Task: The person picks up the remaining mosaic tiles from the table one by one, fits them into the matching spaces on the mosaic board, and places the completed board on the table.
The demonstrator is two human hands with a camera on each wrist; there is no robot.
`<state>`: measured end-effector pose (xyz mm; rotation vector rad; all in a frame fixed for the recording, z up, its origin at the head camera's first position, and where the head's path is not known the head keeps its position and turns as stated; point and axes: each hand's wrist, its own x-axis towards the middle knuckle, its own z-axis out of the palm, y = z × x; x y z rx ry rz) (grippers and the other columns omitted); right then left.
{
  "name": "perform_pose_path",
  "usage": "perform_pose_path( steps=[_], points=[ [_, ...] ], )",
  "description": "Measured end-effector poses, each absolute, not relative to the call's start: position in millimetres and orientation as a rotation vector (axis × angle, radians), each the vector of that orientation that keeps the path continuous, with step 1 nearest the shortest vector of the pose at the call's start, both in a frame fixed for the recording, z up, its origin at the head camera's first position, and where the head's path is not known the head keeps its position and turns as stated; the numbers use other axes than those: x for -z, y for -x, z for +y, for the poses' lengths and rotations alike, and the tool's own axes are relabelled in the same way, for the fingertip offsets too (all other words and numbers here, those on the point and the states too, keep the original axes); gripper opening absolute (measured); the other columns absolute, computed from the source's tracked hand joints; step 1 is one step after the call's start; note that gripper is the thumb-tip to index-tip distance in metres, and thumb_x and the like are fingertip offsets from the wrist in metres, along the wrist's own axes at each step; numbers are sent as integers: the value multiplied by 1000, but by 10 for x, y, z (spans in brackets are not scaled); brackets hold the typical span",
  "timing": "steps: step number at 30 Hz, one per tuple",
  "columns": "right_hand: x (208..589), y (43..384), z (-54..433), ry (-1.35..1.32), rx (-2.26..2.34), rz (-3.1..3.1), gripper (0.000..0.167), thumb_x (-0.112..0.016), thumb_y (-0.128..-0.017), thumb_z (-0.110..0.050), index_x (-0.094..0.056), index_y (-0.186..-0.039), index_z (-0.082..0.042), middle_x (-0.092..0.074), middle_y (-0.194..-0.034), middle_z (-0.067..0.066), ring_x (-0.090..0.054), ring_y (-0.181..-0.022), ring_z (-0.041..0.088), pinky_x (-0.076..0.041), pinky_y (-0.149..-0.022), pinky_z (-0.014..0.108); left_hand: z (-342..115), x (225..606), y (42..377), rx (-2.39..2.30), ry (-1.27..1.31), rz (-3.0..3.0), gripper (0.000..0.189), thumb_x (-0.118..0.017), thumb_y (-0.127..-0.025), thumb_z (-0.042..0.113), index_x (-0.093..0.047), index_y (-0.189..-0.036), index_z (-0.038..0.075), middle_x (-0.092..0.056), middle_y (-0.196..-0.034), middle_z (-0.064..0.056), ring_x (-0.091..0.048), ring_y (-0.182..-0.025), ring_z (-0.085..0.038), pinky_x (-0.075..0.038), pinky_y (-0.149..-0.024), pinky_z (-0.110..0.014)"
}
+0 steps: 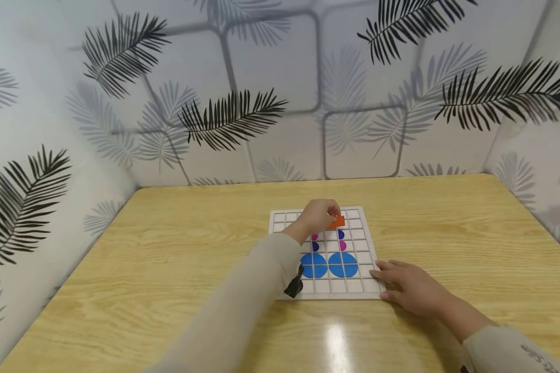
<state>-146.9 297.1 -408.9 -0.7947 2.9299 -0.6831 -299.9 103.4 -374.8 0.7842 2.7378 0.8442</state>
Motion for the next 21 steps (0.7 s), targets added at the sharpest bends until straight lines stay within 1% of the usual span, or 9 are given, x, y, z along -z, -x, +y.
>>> perform_pose_path(
  steps=[7,12,14,18,21],
  points=[
    [4107,1465,2962,815,686,2931,44,-61,-79,-26,-55,-116,-3,-44,-123,20,-35,-112,42,-28,-87,53,1095,3809,2994,-830,-756,2782,22,-48,-81,-4,-61,-90,11,-54,-85,2,-47,-76,-9,-38,-63,-16],
    [4119,1468,2970,831,680,2949,44,-62,-78,-26,-55,-115,-4,-44,-123,19,-37,-111,41,-29,-86,52,1110,3836,2990,-846,-722,2765,25,-46,-82,-6,-61,-93,11,-54,-88,1,-47,-78,-10,-39,-60,-16],
    [4122,1466,2974,834,678,2960,44,-62,-78,-26,-56,-115,-5,-45,-122,19,-37,-111,41,-30,-85,52,1121,3836,2990,-847,-723,2764,26,-46,-82,-5,-61,-94,12,-55,-90,1,-48,-81,-10,-40,-63,-16],
    [4127,1463,2975,843,681,2970,43,-63,-78,-26,-56,-115,-5,-46,-122,18,-38,-110,40,-30,-85,52,1147,3839,2989,-820,-732,2785,27,-46,-83,-5,-63,-94,12,-57,-94,2,-50,-89,-10,-40,-73,-17],
    [4135,1461,2969,864,681,2984,43,-63,-77,-26,-56,-114,-5,-46,-121,19,-39,-109,40,-31,-84,51,1172,3859,2991,-800,-717,2796,29,-45,-83,-6,-63,-95,12,-58,-96,3,-50,-90,-10,-41,-75,-18]
  ],
)
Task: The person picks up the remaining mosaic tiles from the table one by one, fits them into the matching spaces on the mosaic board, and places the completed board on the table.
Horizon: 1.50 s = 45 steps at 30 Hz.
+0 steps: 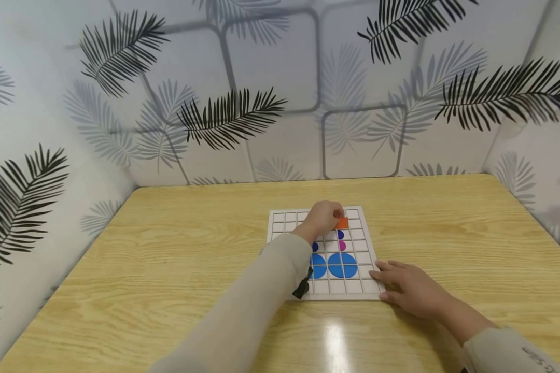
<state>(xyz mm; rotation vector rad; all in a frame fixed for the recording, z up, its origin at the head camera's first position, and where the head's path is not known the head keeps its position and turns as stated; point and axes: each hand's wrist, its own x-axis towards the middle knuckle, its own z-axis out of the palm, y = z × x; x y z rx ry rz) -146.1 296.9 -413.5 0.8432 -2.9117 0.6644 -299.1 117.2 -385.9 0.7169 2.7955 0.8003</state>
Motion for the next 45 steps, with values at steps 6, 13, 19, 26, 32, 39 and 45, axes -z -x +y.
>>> perform_pose_path(
  steps=[6,13,19,26,32,39,45],
  points=[
    [4142,1456,2966,-845,-663,-2902,43,-63,-77,-26,-56,-115,-5,-47,-120,19,-40,-108,40,-32,-83,52,1224,3881,3009,-552,-775,2885,24,-47,-87,1,-63,-99,15,-58,-97,4,-50,-91,-8,-38,-77,-16],
    [4166,1465,2977,-858,-649,-2884,44,-63,-77,-26,-56,-115,-7,-48,-120,18,-41,-109,39,-32,-82,51,1265,3843,2990,-257,-846,2939,15,-50,-87,9,-63,-91,14,-59,-89,5,-51,-85,-7,-39,-71,-17],
    [4171,1465,2987,-861,-650,-2868,43,-64,-76,-25,-56,-115,-7,-48,-119,18,-41,-108,41,-32,-81,51,1314,3827,2980,26,-920,2919,15,-49,-87,8,-60,-80,14,-57,-83,5,-50,-79,-6,-39,-71,-18],
    [4178,1466,2988,-864,-632,-2849,43,-64,-76,-25,-57,-114,-8,-48,-119,17,-41,-108,39,-32,-81,48,1337,3855,2976,98,-944,2922,16,-48,-88,9,-59,-78,15,-57,-84,5,-51,-79,-6,-40,-71,-18],
    [4177,1468,2979,-858,-645,-2859,43,-64,-76,-26,-57,-114,-8,-48,-120,17,-41,-108,39,-32,-84,44,1321,3836,2968,91,-941,2908,17,-47,-89,11,-61,-81,15,-59,-88,5,-52,-83,-6,-40,-74,-18],
    [4178,1466,2972,-864,-651,-2864,43,-64,-76,-26,-57,-114,-7,-48,-120,17,-41,-108,39,-32,-82,47,1310,3808,2955,34,-916,2869,14,-47,-88,9,-60,-86,13,-58,-93,2,-52,-85,-8,-41,-70,-19],
    [4166,1474,2973,-853,-666,-2886,44,-64,-76,-25,-56,-115,-6,-47,-120,19,-40,-109,40,-32,-82,51,1286,3773,2959,-40,-930,2882,16,-48,-88,11,-59,-99,13,-57,-97,3,-51,-91,-8,-40,-76,-18]
  ],
)
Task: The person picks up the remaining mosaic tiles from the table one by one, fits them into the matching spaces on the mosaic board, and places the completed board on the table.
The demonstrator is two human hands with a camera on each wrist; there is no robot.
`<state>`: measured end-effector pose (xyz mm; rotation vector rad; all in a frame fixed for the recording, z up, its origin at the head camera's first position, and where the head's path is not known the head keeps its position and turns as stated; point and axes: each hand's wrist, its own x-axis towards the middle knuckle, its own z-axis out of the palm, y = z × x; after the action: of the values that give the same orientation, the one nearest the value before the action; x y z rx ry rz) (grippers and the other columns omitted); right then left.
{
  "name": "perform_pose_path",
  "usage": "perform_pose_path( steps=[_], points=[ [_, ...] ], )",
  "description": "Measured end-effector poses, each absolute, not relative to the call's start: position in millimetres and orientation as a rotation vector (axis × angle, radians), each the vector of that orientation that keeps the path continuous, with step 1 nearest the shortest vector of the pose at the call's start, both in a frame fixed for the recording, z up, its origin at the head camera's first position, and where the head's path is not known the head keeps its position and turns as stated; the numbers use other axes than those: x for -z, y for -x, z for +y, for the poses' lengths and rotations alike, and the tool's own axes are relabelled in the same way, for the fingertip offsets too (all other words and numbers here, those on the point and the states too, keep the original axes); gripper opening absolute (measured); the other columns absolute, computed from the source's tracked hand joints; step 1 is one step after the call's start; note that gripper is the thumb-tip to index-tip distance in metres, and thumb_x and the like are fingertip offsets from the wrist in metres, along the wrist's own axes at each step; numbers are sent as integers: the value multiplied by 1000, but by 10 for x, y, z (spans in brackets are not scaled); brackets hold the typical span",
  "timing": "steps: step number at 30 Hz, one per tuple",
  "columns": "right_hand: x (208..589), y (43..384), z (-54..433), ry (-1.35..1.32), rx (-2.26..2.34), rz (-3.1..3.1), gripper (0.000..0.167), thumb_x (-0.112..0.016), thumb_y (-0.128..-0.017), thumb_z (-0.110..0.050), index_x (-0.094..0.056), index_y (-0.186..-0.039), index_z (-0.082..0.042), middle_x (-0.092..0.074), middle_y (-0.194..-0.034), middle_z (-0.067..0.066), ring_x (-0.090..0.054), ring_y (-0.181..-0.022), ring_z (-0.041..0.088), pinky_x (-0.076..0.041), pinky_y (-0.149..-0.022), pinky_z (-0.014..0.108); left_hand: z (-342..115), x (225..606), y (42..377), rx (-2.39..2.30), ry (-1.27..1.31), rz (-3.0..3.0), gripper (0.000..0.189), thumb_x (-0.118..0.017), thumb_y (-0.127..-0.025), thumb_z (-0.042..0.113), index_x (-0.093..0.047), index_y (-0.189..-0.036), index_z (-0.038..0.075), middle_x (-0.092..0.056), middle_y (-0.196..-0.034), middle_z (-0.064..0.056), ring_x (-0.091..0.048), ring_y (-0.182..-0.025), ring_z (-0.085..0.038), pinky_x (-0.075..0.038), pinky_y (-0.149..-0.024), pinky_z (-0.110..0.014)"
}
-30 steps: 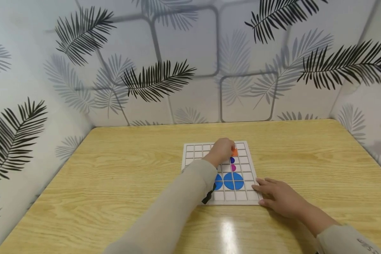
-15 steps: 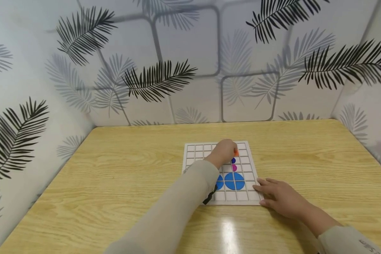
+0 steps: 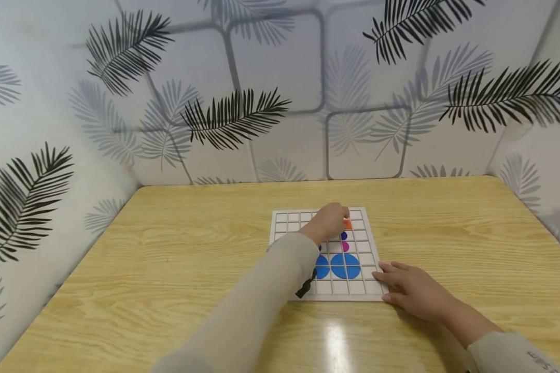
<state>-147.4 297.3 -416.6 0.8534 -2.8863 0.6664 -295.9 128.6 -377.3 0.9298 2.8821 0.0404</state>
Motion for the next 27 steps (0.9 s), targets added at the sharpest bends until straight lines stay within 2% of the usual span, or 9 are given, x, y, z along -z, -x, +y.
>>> perform_pose_path(
  steps=[4,9,20,27],
  points=[
    [4142,1484,2982,-826,-701,-2931,44,-63,-77,-26,-55,-116,-6,-45,-122,19,-37,-111,41,-30,-84,53,1248,3722,2938,-154,-955,2857,26,-50,-86,9,-57,-110,13,-55,-106,3,-48,-100,-9,-37,-82,-17],
    [4120,1487,2985,-803,-688,-2954,44,-63,-77,-26,-55,-115,-5,-45,-122,19,-37,-111,42,-30,-84,53,1151,3636,2892,-313,-977,2799,30,-48,-86,8,-54,-115,12,-53,-112,2,-45,-106,-10,-34,-85,-17],
    [4056,1517,2938,-756,-692,-3030,48,-61,-78,-33,-55,-116,-4,-44,-123,20,-36,-112,42,-29,-86,53,636,3434,2793,-536,-982,2807,28,-53,-86,17,-56,-112,7,-54,-108,-5,-49,-98,-14,-38,-82,-21],
    [4048,1529,2931,-796,-662,-3013,43,-63,-78,-25,-56,-112,0,-44,-120,24,-38,-110,41,-30,-86,51,185,3445,2695,-710,-896,2818,27,-54,-85,17,-57,-109,5,-55,-105,-6,-51,-95,-16,-41,-77,-23]
  ],
)
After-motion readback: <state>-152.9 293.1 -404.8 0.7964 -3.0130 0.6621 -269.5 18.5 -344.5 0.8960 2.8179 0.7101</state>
